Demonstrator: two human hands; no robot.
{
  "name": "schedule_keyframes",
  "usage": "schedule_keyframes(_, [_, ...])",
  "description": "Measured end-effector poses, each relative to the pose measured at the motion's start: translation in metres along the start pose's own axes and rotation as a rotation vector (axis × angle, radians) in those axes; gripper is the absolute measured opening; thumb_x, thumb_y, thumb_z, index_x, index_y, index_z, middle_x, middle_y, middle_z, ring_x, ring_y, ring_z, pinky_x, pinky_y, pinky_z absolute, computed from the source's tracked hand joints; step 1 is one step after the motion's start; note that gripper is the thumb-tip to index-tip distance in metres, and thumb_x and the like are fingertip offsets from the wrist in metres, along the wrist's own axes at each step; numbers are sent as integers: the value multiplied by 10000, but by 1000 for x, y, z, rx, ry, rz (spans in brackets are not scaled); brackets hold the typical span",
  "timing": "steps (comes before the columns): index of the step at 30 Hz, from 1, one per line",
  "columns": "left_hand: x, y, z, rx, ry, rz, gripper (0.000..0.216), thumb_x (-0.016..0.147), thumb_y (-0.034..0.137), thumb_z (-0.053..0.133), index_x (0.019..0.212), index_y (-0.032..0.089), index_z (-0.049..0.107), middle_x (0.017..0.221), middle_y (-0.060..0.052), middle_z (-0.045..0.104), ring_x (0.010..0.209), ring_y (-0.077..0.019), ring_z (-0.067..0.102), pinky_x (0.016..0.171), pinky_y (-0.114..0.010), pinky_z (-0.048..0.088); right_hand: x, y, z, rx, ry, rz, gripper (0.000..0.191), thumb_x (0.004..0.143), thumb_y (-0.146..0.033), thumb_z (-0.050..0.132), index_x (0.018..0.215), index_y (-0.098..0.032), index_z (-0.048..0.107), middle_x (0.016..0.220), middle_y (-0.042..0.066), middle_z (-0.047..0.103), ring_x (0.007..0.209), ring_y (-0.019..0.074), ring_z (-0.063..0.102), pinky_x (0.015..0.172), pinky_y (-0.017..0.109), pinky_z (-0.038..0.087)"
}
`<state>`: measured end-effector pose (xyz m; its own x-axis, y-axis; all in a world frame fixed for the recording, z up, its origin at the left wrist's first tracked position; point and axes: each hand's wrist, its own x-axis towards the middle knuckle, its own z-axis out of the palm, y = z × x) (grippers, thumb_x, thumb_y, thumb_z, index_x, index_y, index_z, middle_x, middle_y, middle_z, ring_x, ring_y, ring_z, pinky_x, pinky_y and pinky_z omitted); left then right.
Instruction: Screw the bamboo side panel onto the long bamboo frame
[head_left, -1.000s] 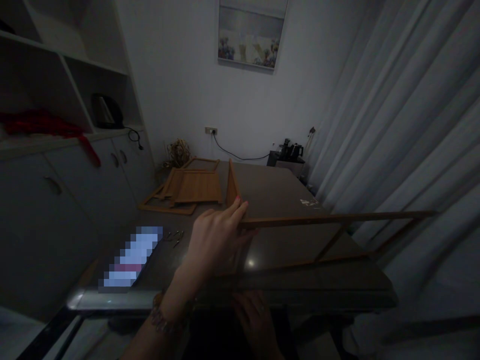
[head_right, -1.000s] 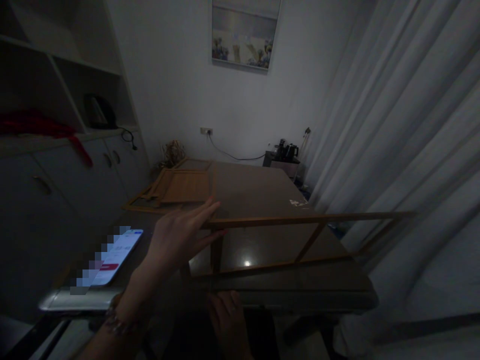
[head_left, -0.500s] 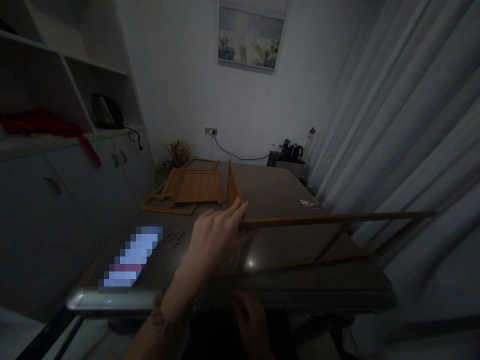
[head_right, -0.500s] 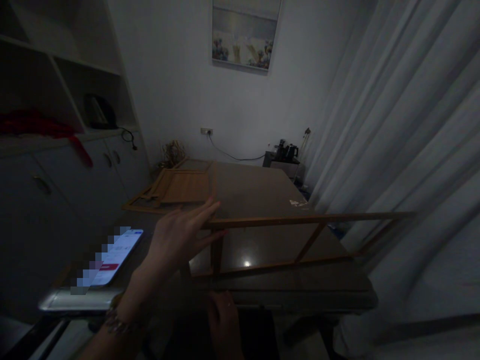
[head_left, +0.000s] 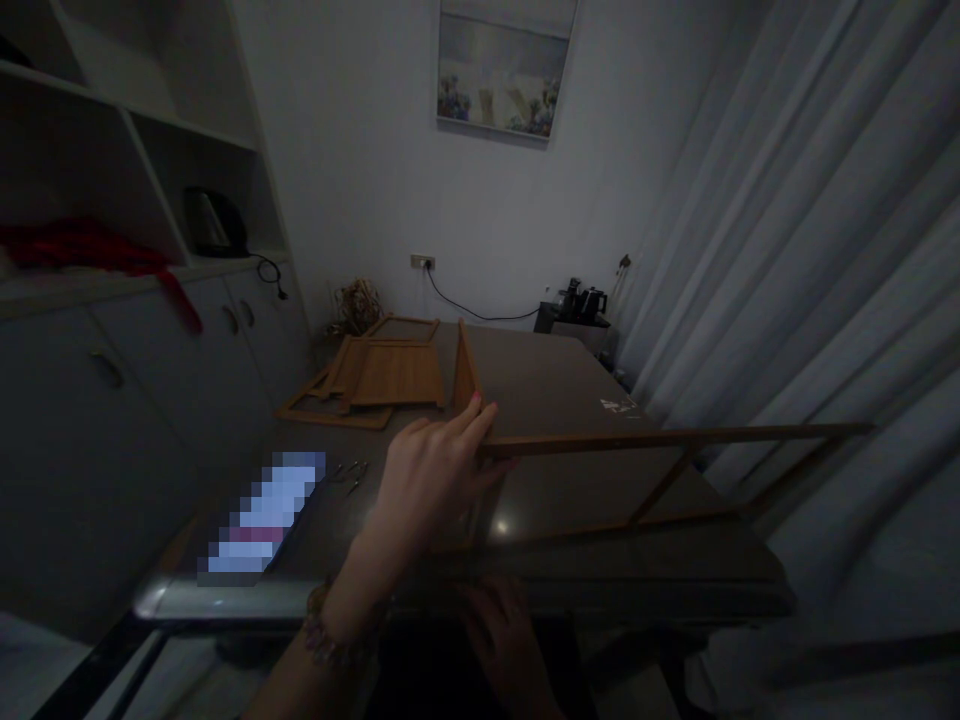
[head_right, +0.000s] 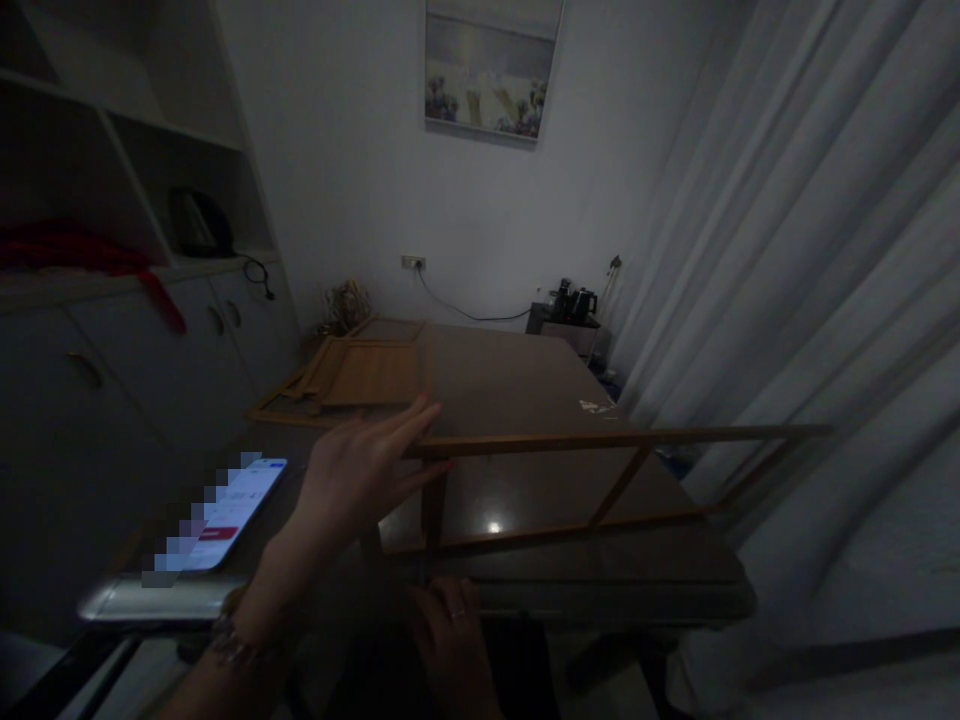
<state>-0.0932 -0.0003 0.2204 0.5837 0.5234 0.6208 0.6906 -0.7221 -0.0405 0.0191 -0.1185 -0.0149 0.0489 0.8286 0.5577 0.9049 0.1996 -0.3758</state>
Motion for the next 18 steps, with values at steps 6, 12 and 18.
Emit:
schedule_keyframes(6, [0,0,1,-2,9,6,558,785,466,618,1275,215,530,1284,-63,585,821,-245,684,695,-395,531,7,-8,0,59,-31,-9,265,974,-315,387,1046,-281,639,907,30,671,842,207,634,784,350,513])
schedule_keyframes(12, [-1,-1,3,6,25,9,552,788,477,608,1266,209,541,1277,-70,590,786,-242,684,665,-389,527,9,-8,2,181,-5,23,349,958,-231,428,1294,-305,491,999,21,690,897,193,651,828,349,510])
schedule_keyframes(18, [0,0,2,-10,7,2,561,780,466,624,1271,209,534,1277,-73,590,815,-245,686,687,-400,531,1,-10,15,275,188,205,322,981,-198,338,1257,-249,495,1141,48,660,1032,161,632,838,289,532])
